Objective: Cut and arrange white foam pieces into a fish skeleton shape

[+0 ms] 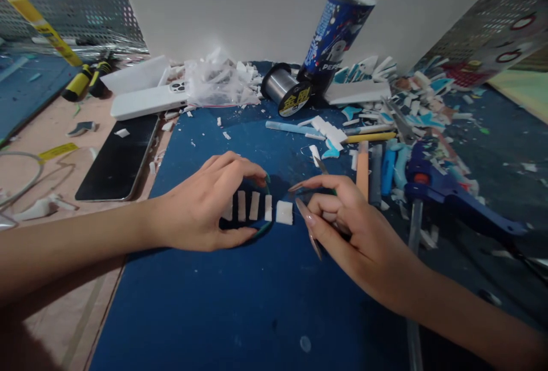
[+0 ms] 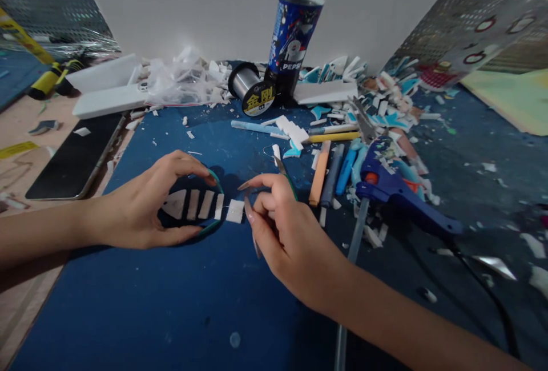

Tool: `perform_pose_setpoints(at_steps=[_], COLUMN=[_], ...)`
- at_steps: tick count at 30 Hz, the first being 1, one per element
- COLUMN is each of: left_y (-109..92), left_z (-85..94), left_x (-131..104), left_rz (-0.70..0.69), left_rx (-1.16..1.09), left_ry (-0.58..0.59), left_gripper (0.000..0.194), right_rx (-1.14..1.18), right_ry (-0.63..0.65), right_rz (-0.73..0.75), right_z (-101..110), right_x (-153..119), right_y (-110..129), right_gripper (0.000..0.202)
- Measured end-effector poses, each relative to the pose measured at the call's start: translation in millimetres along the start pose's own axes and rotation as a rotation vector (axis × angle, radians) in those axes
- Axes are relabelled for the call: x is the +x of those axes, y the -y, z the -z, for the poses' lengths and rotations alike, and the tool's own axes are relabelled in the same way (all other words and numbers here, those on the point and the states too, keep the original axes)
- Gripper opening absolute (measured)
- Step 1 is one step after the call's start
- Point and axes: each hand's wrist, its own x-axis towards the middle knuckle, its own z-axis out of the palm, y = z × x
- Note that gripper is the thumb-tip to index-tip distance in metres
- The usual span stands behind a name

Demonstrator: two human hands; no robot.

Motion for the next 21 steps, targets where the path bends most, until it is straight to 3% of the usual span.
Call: perform_pose_setpoints(at_steps=[21], left_y=[1.5], left_z=[-2.0], left_x=[-0.2], left_rz=[-0.063], left_rx=[0.047], left_ry=[-0.016], left_gripper=[0.045], right_rx=[-0.046], right_ry=[-0.034], right_rz=[-0.014], right_z=[0.1], right_x=[1.3], right_y=[-2.9], right_gripper=[0.017])
